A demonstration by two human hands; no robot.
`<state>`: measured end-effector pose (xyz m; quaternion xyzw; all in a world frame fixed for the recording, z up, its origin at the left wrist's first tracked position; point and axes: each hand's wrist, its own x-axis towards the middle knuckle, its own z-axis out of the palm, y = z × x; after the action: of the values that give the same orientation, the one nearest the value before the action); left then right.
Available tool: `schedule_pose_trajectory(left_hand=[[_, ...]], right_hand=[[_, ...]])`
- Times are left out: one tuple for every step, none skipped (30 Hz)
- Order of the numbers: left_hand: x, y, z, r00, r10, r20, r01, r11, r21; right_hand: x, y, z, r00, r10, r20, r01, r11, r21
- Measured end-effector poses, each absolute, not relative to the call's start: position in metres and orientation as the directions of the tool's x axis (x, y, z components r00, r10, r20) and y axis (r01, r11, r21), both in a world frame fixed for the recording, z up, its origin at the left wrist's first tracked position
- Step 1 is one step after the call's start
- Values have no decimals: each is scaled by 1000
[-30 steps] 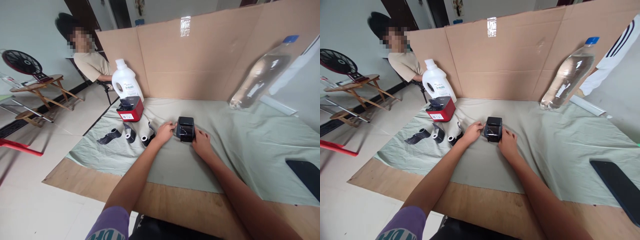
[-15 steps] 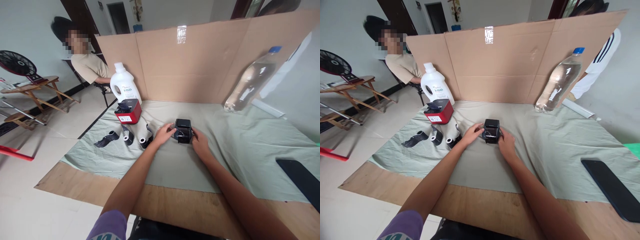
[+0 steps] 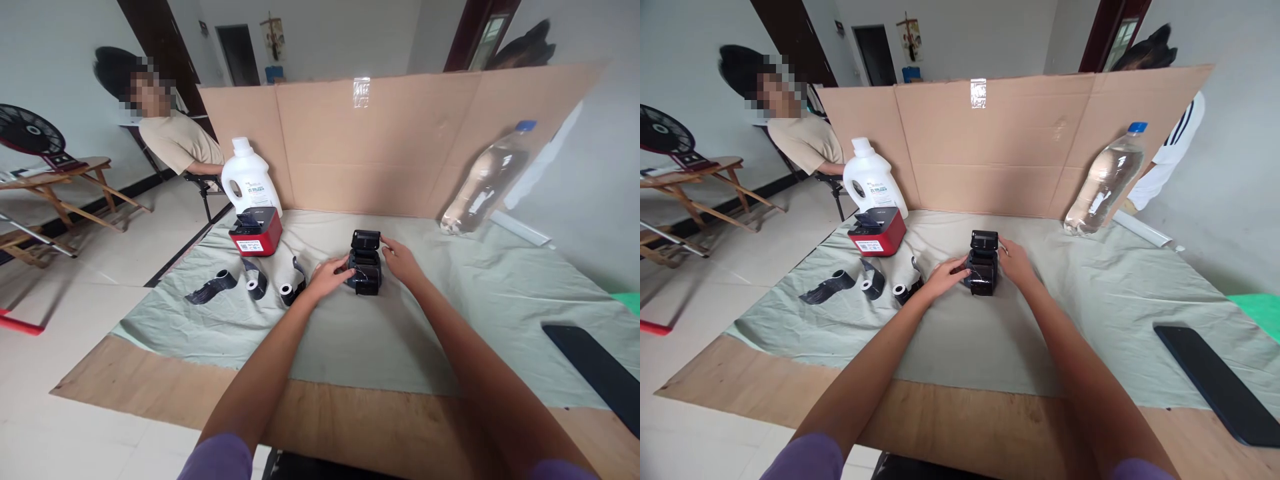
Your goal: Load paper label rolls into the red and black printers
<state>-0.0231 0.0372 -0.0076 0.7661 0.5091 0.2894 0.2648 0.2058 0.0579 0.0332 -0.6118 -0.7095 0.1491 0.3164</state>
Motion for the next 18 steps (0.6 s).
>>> schedule_pose_trajectory(left_hand=[[-23,37,-7,312,935,171,629,-338,700],[-23,37,-6,308,937,167,633,-333,699],[-22,36,-6,303,939,163,639,-328,696],[-22,36,-5,298,941,161,644,-323,693],[-22,35,-5,295,942,159,648,-319,692],[-22,35,-5,294,943,158,650,-318,691],[-22,35,-5,295,942,158,649,-319,691],[-22,35,-5,297,942,159,646,-321,693],[-22,35,-5,301,940,160,642,-324,695],[-22,35,-6,303,939,163,640,-327,695],[-23,35,-6,305,938,165,639,-330,695],[-23,36,-7,305,938,167,639,-331,695],[-23,36,-8,303,938,169,639,-332,694],[-23,37,-9,302,938,171,639,-332,694],[-23,38,-10,301,938,173,637,-332,696],[-23,38,-10,301,937,175,634,-334,697],[-23,38,-10,303,936,178,632,-337,698],[-23,39,-10,304,936,179,631,-339,698]], right_hand=[[207,69,38,-49,972,228,786,179,-591],[207,78,42,-47,980,193,800,152,-580],[207,86,46,-48,985,164,815,133,-564],[207,92,49,-56,988,143,831,126,-542],[207,97,51,-65,989,130,846,123,-518],[206,100,53,-78,990,119,861,128,-493],[205,101,55,-100,990,104,872,137,-470],[203,102,56,-131,988,75,882,151,-446],[201,103,57,-171,985,27,892,167,-420],[198,103,58,-213,977,-34,902,183,-391],[195,103,58,-246,964,-97,911,196,-362],[191,104,58,-267,951,-152,920,205,-334],[187,104,57,-273,943,-190,929,206,-308],[183,104,57,-267,941,-207,936,202,-288],[180,104,57,-258,943,-208,941,197,-274],[178,104,58,-248,948,-201,945,191,-264],[177,103,60,-239,952,-192,950,188,-250],[177,102,63,-232,957,-177,953,187,-238]])
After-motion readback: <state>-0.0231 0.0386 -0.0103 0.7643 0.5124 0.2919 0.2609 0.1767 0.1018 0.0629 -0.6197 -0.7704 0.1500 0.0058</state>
